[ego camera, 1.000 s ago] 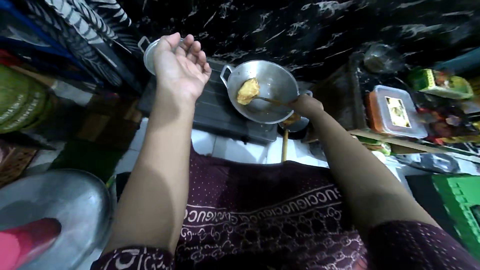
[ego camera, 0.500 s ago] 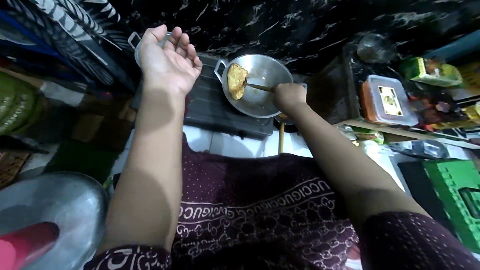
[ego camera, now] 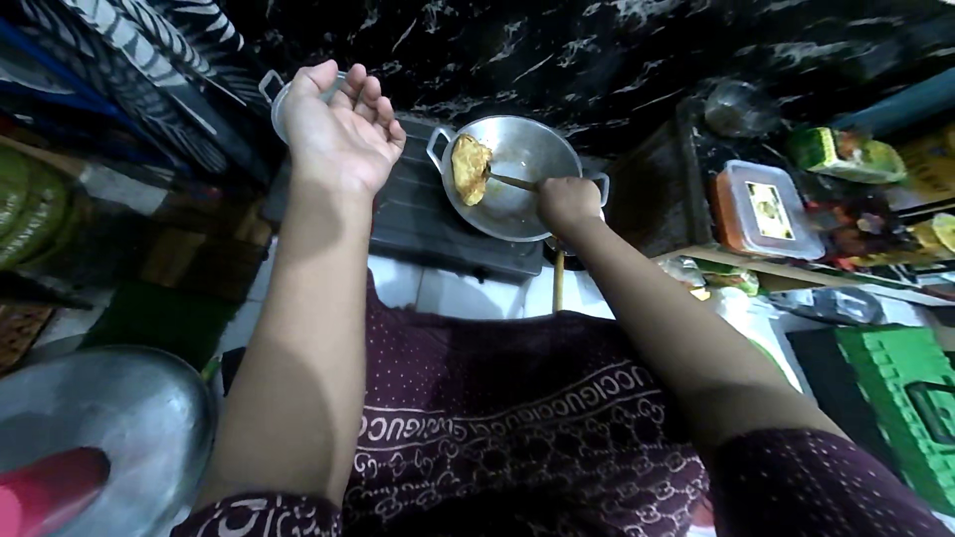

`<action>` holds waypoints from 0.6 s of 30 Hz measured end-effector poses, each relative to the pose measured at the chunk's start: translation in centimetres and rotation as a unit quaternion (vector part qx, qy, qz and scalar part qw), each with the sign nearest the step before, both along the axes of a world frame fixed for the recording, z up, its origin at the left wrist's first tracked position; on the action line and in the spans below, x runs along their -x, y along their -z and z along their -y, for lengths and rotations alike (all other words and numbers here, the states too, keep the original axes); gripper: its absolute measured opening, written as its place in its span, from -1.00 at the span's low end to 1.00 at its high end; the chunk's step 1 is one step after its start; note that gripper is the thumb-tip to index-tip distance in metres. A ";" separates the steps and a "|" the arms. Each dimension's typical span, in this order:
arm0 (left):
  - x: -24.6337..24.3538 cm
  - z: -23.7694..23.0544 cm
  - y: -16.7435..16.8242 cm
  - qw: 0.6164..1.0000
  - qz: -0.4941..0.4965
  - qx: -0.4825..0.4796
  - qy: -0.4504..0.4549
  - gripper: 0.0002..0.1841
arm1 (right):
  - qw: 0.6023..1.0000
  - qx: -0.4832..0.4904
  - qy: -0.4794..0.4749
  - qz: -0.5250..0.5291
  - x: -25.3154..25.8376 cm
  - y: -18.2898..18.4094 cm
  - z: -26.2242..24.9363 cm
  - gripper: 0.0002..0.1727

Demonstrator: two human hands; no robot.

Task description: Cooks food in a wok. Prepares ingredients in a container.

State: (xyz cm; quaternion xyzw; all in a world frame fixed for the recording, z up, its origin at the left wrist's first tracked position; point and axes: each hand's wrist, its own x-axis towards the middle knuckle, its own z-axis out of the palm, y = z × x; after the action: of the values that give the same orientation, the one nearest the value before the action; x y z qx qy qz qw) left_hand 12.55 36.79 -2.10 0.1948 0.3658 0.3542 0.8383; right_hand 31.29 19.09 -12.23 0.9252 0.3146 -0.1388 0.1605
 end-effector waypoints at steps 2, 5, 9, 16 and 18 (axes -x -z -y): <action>0.1 -0.1 0.1 1.000 -0.002 -0.001 -0.001 -0.70 | 1.000 0.000 0.011 -0.003 -0.1 0.2 0.1 -0.80; 0.1 -0.4 0.2 1.000 -0.002 -0.006 -0.004 -0.70 | 0.996 -0.031 0.076 -0.027 -1.3 0.4 0.3 -0.72; 0.2 -0.2 0.3 1.000 0.006 -0.014 -0.003 -0.70 | 0.976 -0.112 0.140 -0.120 -5.8 3.4 3.0 -0.58; -0.4 0.6 0.2 1.000 0.010 -0.023 0.012 -0.67 | 0.928 -0.261 0.153 -0.218 -11.5 9.8 7.0 -0.65; -0.6 0.8 0.2 0.999 0.009 -0.029 0.013 -0.69 | 0.914 -0.282 0.178 -0.232 -11.8 9.5 7.6 -0.61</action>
State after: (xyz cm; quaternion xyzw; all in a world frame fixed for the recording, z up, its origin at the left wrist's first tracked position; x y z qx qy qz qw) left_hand 13.16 35.95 -2.34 0.2207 0.3454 0.3555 0.8400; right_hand 43.08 11.45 -21.69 0.9143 0.1996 -0.2815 -0.2123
